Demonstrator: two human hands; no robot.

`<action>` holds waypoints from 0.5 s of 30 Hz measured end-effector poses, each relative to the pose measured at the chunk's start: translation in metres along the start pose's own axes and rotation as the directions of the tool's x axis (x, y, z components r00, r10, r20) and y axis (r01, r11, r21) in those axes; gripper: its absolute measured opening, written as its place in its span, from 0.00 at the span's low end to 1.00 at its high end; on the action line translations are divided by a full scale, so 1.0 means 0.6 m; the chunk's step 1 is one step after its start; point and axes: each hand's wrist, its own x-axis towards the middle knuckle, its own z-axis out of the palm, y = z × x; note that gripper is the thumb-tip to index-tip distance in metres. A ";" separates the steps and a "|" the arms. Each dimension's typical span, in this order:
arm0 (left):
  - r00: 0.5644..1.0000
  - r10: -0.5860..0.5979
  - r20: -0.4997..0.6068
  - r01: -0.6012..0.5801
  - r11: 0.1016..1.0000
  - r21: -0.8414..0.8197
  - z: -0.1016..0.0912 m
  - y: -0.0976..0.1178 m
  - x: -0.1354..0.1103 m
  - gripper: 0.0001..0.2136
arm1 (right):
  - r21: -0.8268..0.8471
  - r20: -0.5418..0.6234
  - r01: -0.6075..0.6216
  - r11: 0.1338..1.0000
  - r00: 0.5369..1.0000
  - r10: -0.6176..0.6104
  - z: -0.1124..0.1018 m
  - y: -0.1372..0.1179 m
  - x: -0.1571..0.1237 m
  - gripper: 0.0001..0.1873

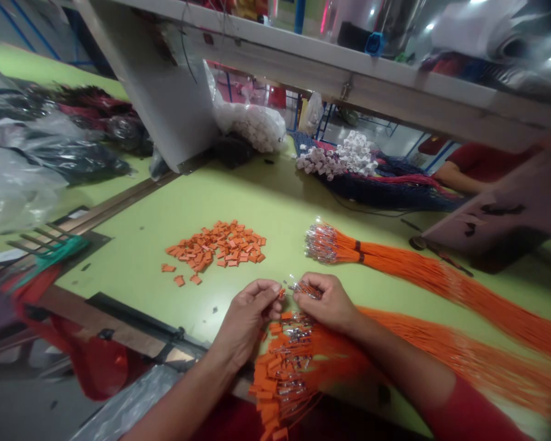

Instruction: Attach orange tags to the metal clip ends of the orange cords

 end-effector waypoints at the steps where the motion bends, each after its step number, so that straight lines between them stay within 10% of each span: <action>1: 1.000 0.009 -0.001 -0.009 1.000 0.011 0.001 0.000 -0.002 0.18 | -0.012 0.000 0.004 1.000 1.000 -0.004 0.000 0.001 0.000 0.09; 15: 0.987 0.139 -0.077 -0.133 0.988 0.083 0.015 -0.020 -0.014 0.18 | -0.214 -0.121 0.114 0.970 0.982 -0.142 0.008 0.014 -0.003 0.10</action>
